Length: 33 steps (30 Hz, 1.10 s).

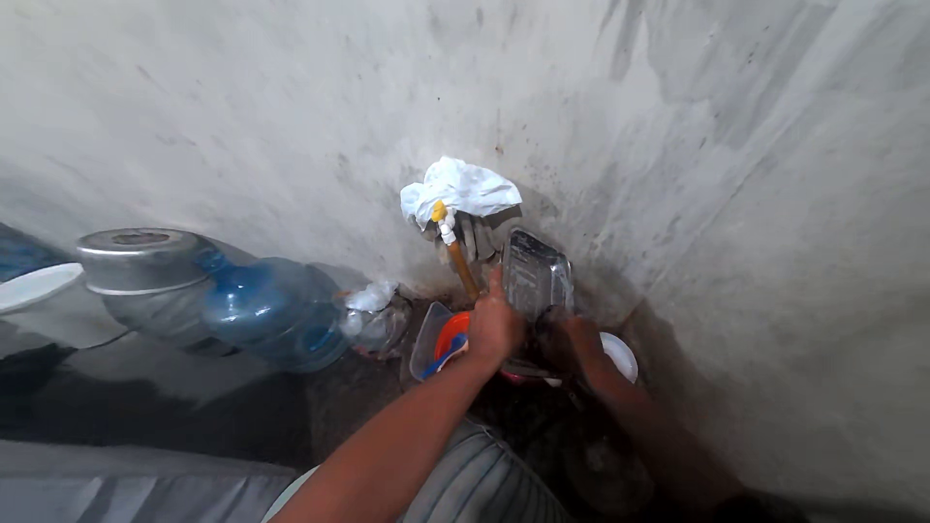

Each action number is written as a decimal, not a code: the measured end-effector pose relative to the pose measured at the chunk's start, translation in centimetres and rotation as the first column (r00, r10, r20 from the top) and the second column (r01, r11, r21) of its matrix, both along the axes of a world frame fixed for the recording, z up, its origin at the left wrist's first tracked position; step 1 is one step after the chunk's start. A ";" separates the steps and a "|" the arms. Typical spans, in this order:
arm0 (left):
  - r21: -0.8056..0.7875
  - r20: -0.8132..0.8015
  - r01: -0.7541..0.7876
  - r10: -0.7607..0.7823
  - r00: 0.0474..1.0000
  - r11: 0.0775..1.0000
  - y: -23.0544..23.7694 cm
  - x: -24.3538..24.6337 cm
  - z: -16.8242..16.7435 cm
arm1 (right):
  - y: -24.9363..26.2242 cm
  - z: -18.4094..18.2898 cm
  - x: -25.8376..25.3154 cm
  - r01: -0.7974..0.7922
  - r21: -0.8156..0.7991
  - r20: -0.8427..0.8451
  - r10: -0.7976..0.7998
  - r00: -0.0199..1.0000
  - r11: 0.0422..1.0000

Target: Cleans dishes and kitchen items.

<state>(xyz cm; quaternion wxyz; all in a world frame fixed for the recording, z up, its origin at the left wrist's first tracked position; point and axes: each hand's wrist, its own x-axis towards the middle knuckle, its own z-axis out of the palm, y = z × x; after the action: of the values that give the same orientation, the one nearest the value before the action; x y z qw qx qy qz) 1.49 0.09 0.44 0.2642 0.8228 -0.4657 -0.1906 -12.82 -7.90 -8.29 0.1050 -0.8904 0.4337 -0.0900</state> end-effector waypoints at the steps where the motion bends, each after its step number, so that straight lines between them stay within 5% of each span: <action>1: -0.023 -0.015 -0.034 0.033 0.999 0.999 -0.1 0.1 0.0 | 0.5 0.4 0.0 -0.020 0.057 0.000 0.020 1.000 0.998; 6: -0.068 -0.055 -0.108 0.104 0.993 0.992 -0.2 0.0 0.1 | 1.7 2.4 1.5 -0.114 0.265 0.115 0.086 0.990 0.957; 9: -0.108 -0.053 -0.103 0.097 0.994 0.989 -0.4 -0.2 -0.2 | 2.9 2.5 3.2 -0.194 0.131 0.315 0.145 0.938 0.972; 14: -0.162 -0.033 -0.063 0.058 0.998 0.985 -0.1 -0.1 -0.4 | 0.1 2.6 6.6 -0.060 -0.133 0.646 0.132 0.752 0.989; 19: -0.055 0.117 0.020 -0.014 0.993 0.998 0.7 -0.1 -0.1 | -4.7 4.4 6.4 0.110 -0.138 0.485 -0.030 0.874 0.984; 24: -0.062 0.126 -0.001 0.009 0.992 0.998 1.2 1.1 0.2 | -1.8 1.7 5.1 0.165 -0.134 0.244 -0.129 0.961 0.977; 27: -0.109 0.124 0.000 0.014 0.992 0.994 1.5 1.5 0.8 | 1.6 -1.5 5.7 0.030 -0.281 0.389 0.085 0.917 0.959; 29: -0.165 0.166 0.038 -0.010 0.986 0.986 2.5 1.2 1.5 | 3.3 -1.8 5.5 -0.110 -0.230 0.501 0.215 0.839 0.967; 33: -0.313 0.367 0.173 -0.049 0.929 0.934 3.7 1.3 2.2 | 2.9 -0.7 3.7 -0.153 -0.031 0.639 0.138 0.757 0.988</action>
<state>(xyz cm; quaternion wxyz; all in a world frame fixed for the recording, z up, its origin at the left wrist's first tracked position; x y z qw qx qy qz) 2.76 3.83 2.64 0.3027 0.7574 -0.5778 0.0286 -9.08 -5.01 -8.95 0.2629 -0.8363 0.3027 -0.3739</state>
